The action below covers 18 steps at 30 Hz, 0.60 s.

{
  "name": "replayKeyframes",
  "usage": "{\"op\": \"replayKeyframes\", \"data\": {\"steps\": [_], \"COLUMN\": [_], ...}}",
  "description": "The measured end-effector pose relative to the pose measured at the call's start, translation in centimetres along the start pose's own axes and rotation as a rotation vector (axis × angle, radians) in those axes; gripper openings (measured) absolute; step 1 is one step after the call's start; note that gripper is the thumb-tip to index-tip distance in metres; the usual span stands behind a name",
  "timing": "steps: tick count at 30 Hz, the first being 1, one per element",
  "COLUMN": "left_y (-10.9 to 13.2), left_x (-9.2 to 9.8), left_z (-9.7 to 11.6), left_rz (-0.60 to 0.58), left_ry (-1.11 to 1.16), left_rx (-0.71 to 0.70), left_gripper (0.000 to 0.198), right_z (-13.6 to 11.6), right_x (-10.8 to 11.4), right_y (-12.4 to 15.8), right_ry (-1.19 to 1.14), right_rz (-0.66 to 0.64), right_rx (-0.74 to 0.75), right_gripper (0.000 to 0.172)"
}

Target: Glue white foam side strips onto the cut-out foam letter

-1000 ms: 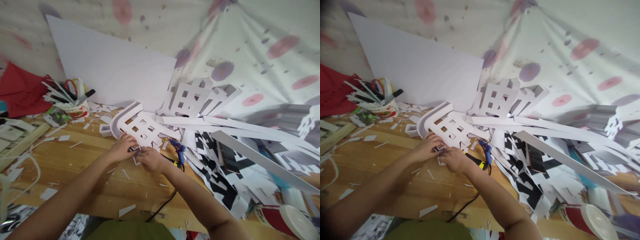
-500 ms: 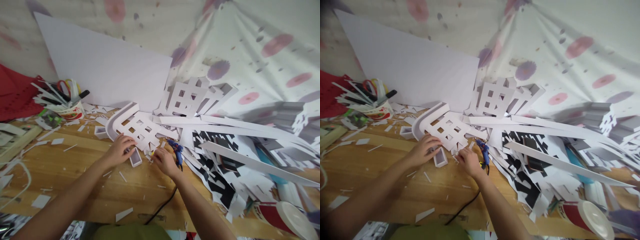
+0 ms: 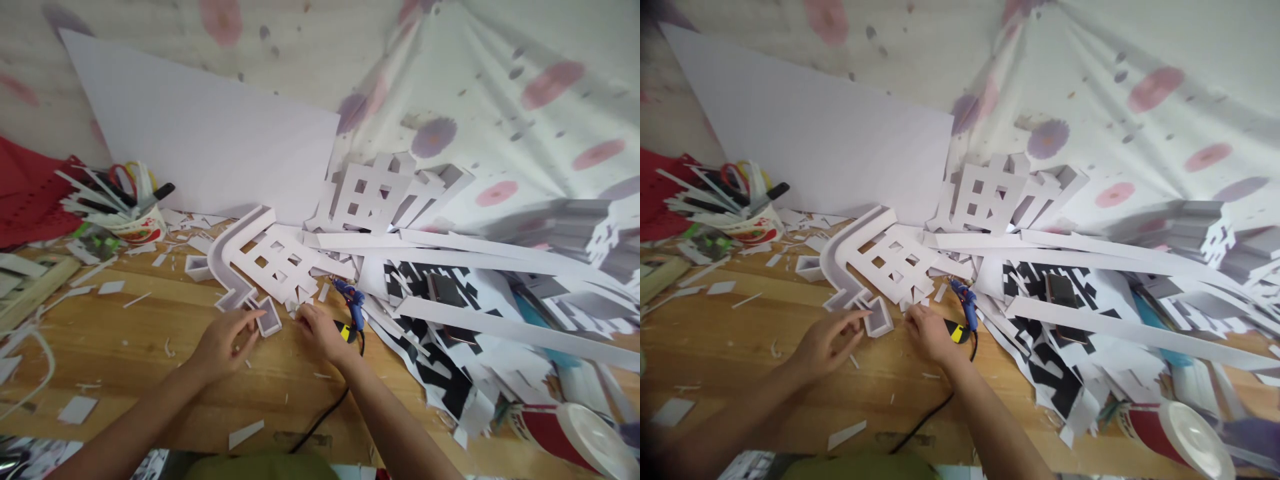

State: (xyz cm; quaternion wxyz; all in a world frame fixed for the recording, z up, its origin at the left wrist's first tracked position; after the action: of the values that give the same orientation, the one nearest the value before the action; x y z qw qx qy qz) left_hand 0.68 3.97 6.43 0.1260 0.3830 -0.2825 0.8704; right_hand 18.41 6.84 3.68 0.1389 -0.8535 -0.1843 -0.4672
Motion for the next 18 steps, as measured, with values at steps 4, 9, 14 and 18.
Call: {"op": "replayKeyframes", "data": {"steps": [4,9,14,18], "left_y": [0.7,0.2,-0.9,-1.2], "left_x": [-2.3,-3.7,-4.0,-4.1], "left_z": [0.0,-0.5,-0.6,-0.7], "left_rz": [-0.202,-0.274,-0.409,-0.523], "left_ry": [-0.054,-0.139,-0.304,-0.336], "left_rx": [0.044,0.158,0.307,0.425], "left_gripper": [0.032,0.024,0.025,0.027], "right_z": [-0.7,-1.7,-2.1,-2.0], "right_x": [-1.0,-2.4,-3.2,-3.7], "right_y": [-0.1,-1.0,-1.9,-1.8], "right_ry": [0.042,0.228,0.364,0.361], "right_rz": [-0.106,-0.248,-0.307,-0.301], "right_rx": [-0.013,-0.045,-0.013,0.078], "right_gripper": [0.006,0.013,0.017,0.014]}}
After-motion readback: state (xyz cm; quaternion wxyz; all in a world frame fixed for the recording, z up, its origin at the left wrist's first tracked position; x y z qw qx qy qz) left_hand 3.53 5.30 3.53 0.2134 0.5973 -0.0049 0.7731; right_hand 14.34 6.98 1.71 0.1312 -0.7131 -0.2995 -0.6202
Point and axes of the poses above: each hand's wrist, its own y-axis away from the middle knuckle, its own x-axis out of the back of the hand, z = x × y, the point moved 6 cm from there along -y, towards the middle knuckle, and after that the axes turned 5 degrees about y, right-handed, at the moved point
